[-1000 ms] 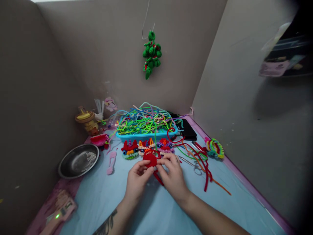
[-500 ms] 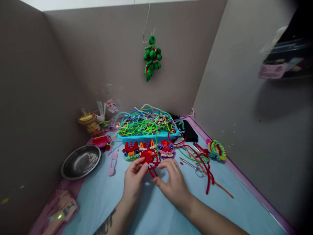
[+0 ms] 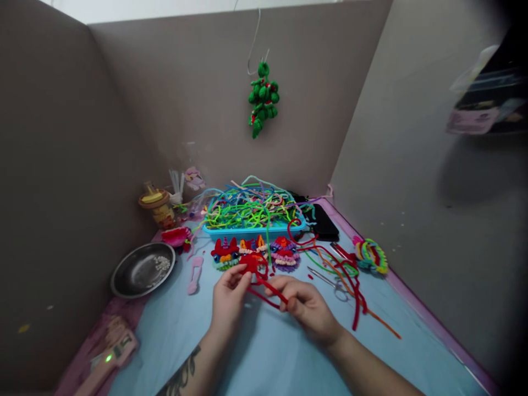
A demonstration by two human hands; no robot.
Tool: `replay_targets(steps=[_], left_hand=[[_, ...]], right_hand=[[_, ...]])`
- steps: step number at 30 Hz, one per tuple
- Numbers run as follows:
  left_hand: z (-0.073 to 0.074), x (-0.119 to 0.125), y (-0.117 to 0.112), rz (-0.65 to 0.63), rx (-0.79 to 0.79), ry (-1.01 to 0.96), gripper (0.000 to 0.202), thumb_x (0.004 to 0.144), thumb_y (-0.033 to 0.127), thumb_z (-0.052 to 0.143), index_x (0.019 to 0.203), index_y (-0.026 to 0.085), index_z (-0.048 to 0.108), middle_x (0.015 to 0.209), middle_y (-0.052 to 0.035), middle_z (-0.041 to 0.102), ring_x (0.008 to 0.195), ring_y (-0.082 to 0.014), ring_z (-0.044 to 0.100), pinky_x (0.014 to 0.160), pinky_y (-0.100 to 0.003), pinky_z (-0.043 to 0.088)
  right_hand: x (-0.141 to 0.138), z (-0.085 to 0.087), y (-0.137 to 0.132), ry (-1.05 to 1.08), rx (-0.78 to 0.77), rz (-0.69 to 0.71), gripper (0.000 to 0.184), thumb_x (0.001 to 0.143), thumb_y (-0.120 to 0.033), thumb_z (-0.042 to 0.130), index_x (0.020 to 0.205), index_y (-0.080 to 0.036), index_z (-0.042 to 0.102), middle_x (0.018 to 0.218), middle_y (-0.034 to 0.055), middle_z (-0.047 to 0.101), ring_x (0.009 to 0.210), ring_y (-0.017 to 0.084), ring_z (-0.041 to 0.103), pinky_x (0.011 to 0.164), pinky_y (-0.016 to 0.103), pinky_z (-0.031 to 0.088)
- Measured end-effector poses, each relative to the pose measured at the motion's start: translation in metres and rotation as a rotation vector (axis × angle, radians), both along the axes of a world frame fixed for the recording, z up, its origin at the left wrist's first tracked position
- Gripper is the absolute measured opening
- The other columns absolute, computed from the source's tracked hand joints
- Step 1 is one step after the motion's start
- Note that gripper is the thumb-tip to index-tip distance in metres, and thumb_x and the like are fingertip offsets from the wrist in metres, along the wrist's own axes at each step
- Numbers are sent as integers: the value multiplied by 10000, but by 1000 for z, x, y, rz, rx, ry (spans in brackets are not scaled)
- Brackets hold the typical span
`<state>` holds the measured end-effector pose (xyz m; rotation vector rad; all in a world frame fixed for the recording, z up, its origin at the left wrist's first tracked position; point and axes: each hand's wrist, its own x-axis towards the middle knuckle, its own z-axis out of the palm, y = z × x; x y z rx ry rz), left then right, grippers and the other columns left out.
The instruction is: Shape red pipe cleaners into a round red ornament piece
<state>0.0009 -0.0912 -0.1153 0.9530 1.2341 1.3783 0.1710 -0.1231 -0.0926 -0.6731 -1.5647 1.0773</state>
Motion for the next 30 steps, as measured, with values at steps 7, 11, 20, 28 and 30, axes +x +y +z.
replay_targets(steps=[7, 11, 20, 28, 30], left_hand=[[3, 3, -2, -36, -45, -72, 347, 605, 303, 762, 890, 137, 655, 692, -12, 667, 625, -112, 591, 611, -210, 452], [5, 8, -7, -93, -31, -67, 314, 603, 286, 762, 864, 143, 661, 689, -15, 674, 618, -113, 595, 612, -216, 459], [12, 13, -13, -146, -28, -51, 280, 597, 280, 757, 825, 144, 666, 719, -43, 710, 644, -153, 634, 633, -250, 480], [14, 14, -14, -153, -1, -54, 283, 590, 290, 761, 816, 142, 676, 726, -59, 719, 658, -171, 654, 659, -274, 500], [14, 14, -14, -142, -4, -47, 293, 584, 289, 765, 826, 144, 683, 742, -62, 724, 671, -174, 656, 662, -272, 502]], right_hand=[[1, -7, 14, -238, 127, -418, 247, 867, -357, 499, 719, -200, 620, 717, 43, 635, 739, 186, 584, 723, 345, 461], [-10, -18, 16, -468, 249, -498, 123, 780, -152, 554, 863, -216, 618, 840, 36, 658, 845, 194, 570, 760, 336, 462], [-14, -18, 11, -585, 245, -563, 94, 797, -151, 535, 784, -209, 608, 706, 26, 631, 715, 180, 545, 638, 292, 456], [-14, -19, 10, -562, 297, -570, 109, 833, -189, 513, 849, -218, 617, 783, 40, 651, 767, 195, 565, 678, 316, 466], [-13, -19, 11, -581, 341, -572, 95, 829, -176, 516, 849, -213, 602, 799, 46, 651, 780, 200, 561, 686, 324, 462]])
